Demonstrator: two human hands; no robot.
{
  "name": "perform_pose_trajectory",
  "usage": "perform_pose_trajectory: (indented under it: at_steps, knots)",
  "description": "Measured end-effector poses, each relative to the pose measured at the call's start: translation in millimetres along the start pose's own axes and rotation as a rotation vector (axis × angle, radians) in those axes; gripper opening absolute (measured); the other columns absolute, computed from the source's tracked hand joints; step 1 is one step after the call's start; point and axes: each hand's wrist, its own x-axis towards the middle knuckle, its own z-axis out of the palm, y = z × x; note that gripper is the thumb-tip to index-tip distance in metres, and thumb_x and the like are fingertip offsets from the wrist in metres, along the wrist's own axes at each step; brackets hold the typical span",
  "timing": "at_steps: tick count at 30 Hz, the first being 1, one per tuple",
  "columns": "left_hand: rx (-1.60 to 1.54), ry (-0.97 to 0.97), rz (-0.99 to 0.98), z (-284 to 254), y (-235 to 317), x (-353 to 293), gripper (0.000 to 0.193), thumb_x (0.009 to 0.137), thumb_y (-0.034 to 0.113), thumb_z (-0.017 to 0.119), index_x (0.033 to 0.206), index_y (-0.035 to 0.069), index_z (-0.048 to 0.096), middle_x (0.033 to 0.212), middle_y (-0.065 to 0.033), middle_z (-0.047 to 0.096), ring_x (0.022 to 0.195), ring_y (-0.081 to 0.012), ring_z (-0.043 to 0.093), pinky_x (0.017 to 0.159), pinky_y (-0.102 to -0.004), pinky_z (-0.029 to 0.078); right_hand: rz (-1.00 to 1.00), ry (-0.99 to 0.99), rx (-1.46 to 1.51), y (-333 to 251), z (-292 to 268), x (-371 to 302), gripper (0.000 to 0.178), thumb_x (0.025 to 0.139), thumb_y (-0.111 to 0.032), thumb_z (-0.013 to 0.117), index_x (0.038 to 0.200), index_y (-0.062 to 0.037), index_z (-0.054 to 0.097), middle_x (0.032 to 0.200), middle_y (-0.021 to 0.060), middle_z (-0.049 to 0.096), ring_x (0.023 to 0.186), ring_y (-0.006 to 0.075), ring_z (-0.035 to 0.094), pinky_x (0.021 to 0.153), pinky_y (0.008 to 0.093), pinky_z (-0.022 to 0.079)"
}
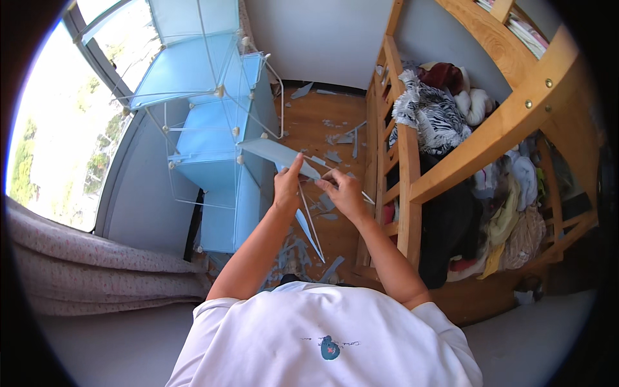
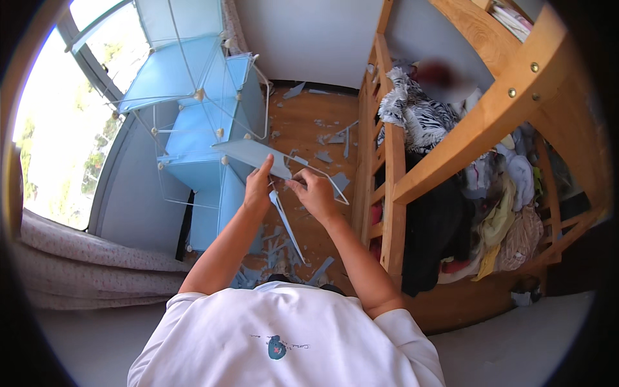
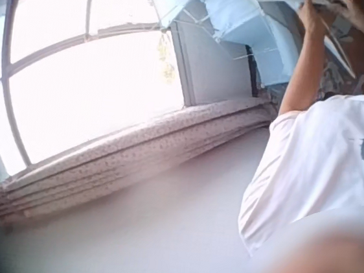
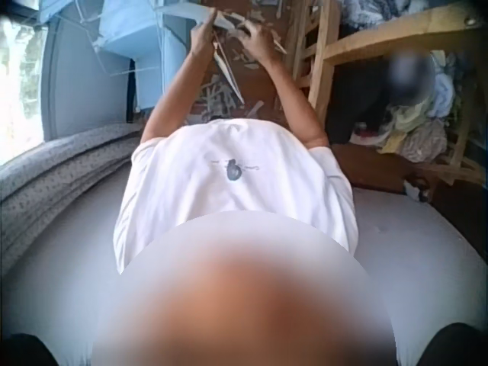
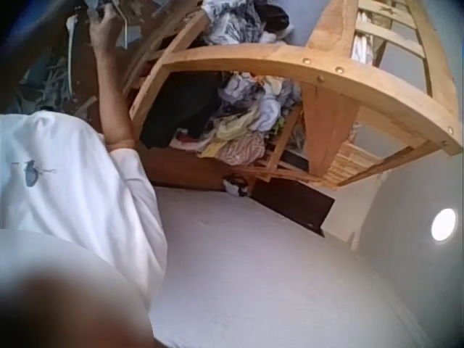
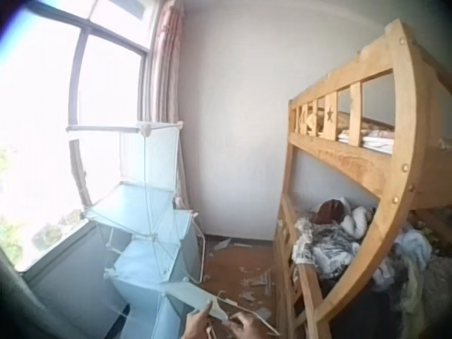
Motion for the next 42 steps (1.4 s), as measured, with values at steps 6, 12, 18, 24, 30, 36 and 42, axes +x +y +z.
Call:
perform_pose_trajectory:
  at_steps: [6,12,18,24,30,36,42]
  knots:
    - [-0.133,-0.219,0.033,-19.2,-25.9,5.2,0.018,0.088,0.026,0.057,0.092,0.009,0.052,0.079,-0.0018,0.055,0.071,-0.0123,0.053,0.064,-0.0275,0.045,-0.076,-0.11,-0.149,19.5,5.3,-1.8,0.025,0.081,-0.026,0.061,0.075,-0.0023,0.06,0.063,0.018,0.056,0.057,0.0322,0.056,0.053,0.038,0.042]
    - [-0.2,-0.3,-0.009,-9.4,-14.8,-10.5,0.009,0.09,0.015,0.053,0.092,0.007,0.049,0.079,-0.0025,0.054,0.071,-0.0144,0.054,0.066,-0.0313,0.049,0.003,-0.031,-0.081,10.8,2.9,-9.5,0.021,0.079,-0.026,0.062,0.078,-0.005,0.062,0.067,0.0168,0.058,0.061,0.0336,0.057,0.055,0.0395,0.042]
    - [-0.136,-0.263,-0.036,6.8,-15.9,-9.8,0.012,0.089,0.016,0.055,0.093,0.005,0.053,0.076,-0.0011,0.053,0.067,-0.0113,0.053,0.061,-0.0259,0.046,0.067,0.03,-0.185,2.2,-4.1,-13.4,0.024,0.078,-0.03,0.062,0.075,-0.0062,0.06,0.065,0.0169,0.056,0.06,0.036,0.054,0.052,0.0412,0.041]
    - [-0.24,-0.273,0.018,-15.6,-28.7,-4.5,0.01,0.085,0.012,0.061,0.084,0.005,0.053,0.076,-0.002,0.055,0.07,-0.0119,0.053,0.064,-0.0256,0.045,0.047,0.007,-0.242,0.2,11.5,-20.4,0.02,0.081,-0.023,0.062,0.084,-0.0028,0.061,0.059,0.0161,0.054,0.053,0.0302,0.053,0.051,0.0361,0.04]
    - [-0.2,-0.289,0.005,-9.4,-24.4,-14.6,0.013,0.084,0.01,0.062,0.08,0.004,0.052,0.076,-0.0029,0.055,0.069,-0.012,0.052,0.064,-0.0247,0.044,0.111,-0.012,-0.058,19.7,15.2,-20.4,0.02,0.082,-0.017,0.059,0.094,-0.0011,0.061,0.062,0.0151,0.055,0.053,0.02,0.051,0.054,0.0317,0.041]
    - [0.052,-0.196,0.078,-19.5,-33.5,-11.9,0.018,0.081,0.01,0.065,0.09,0.001,0.052,0.075,-0.0016,0.054,0.067,-0.0108,0.052,0.063,-0.025,0.043,0.08,-0.093,-0.023,17.7,15.9,-21.7,0.022,0.081,-0.011,0.057,0.099,-0.0008,0.06,0.074,0.0166,0.061,0.067,0.0244,0.059,0.062,0.0329,0.045]
    - [0.122,-0.204,0.004,-30.8,-43.3,-21.5,0.024,0.081,0.007,0.064,0.102,0.003,0.052,0.077,-0.0022,0.058,0.07,-0.0103,0.056,0.062,-0.0238,0.045,0.044,-0.136,0.057,24.6,22.2,-28.5,0.03,0.079,-0.003,0.053,0.109,0.0029,0.056,0.095,0.0178,0.062,0.078,0.0267,0.061,0.069,0.0329,0.047]
